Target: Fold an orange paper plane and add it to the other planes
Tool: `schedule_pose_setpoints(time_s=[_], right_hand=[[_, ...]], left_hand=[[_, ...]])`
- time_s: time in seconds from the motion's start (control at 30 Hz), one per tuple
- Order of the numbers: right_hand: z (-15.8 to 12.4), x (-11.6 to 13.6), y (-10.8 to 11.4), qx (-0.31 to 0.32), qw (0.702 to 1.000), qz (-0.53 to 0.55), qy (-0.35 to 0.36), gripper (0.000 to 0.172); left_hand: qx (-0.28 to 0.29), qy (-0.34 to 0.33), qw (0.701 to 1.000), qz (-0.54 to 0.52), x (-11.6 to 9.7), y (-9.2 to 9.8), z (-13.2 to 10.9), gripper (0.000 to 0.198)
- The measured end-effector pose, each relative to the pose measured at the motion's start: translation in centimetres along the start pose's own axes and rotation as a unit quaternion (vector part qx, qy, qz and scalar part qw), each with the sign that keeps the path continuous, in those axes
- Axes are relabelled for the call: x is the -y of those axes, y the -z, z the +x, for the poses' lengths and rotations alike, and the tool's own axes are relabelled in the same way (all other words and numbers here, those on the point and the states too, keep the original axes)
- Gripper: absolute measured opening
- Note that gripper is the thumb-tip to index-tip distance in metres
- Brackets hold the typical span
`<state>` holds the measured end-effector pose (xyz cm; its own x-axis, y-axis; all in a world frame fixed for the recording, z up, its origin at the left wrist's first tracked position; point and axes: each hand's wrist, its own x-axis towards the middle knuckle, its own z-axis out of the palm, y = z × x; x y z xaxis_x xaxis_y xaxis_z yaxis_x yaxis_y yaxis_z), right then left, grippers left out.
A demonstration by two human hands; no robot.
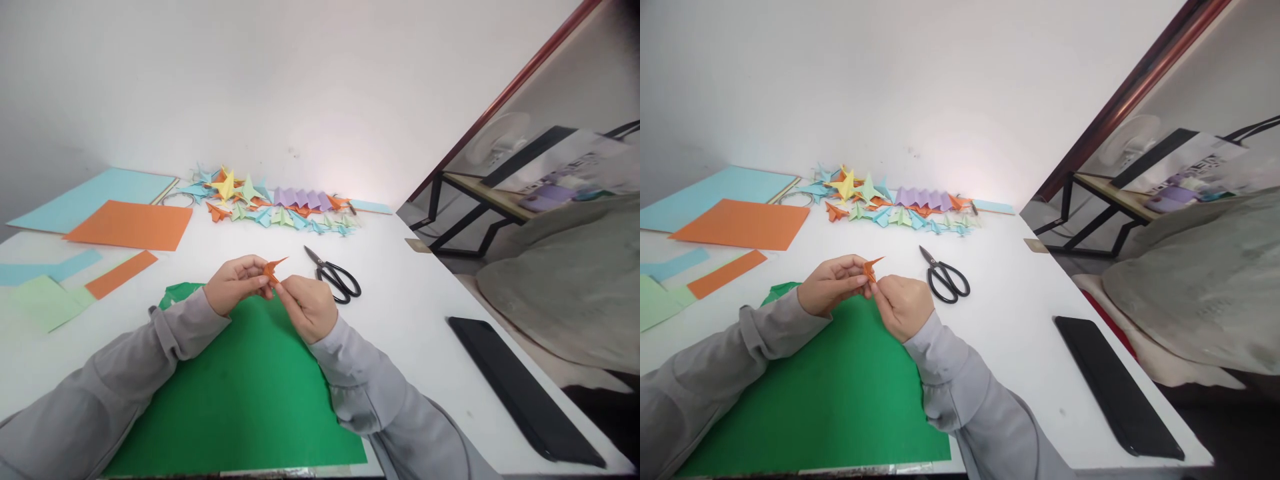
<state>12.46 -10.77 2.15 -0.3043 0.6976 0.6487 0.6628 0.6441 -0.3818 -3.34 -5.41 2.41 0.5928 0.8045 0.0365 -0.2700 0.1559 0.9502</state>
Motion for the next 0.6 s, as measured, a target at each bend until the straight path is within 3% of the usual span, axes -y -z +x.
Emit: schedule_pose_setpoints(time_s=[0.17,0.27,0.4,0.53,0.6], right_hand=[[-0.1,-0.1,-0.4,-0.012,0.997,-0.065,0.031,0.03],[-0.2,0.2,-0.8,-0.029,0.995,-0.092,0.03,0.029],[-0.3,0.6,-1.0,-0.075,0.991,-0.107,-0.014,0.032],[-0.2,0.7,-1.0,-0.075,0.989,-0.129,-0.019,0.033],[-0.2,0.8,-1.1,-0.06,0.986,-0.153,0.014,0.03]], left_hand=[[-0.028,-0.008,0.998,-0.061,0.4,-0.6,0.2,0.023],[-0.064,-0.063,0.993,-0.081,0.8,-1.1,0.2,0.022],[-0.042,-0.141,0.983,-0.113,1.3,-1.1,0.3,0.015],[-0.054,-0.126,0.99,0.036,1.7,-0.7,0.2,0.045],[-0.066,-0.131,0.982,0.122,2.0,-0.7,0.1,0.046]])
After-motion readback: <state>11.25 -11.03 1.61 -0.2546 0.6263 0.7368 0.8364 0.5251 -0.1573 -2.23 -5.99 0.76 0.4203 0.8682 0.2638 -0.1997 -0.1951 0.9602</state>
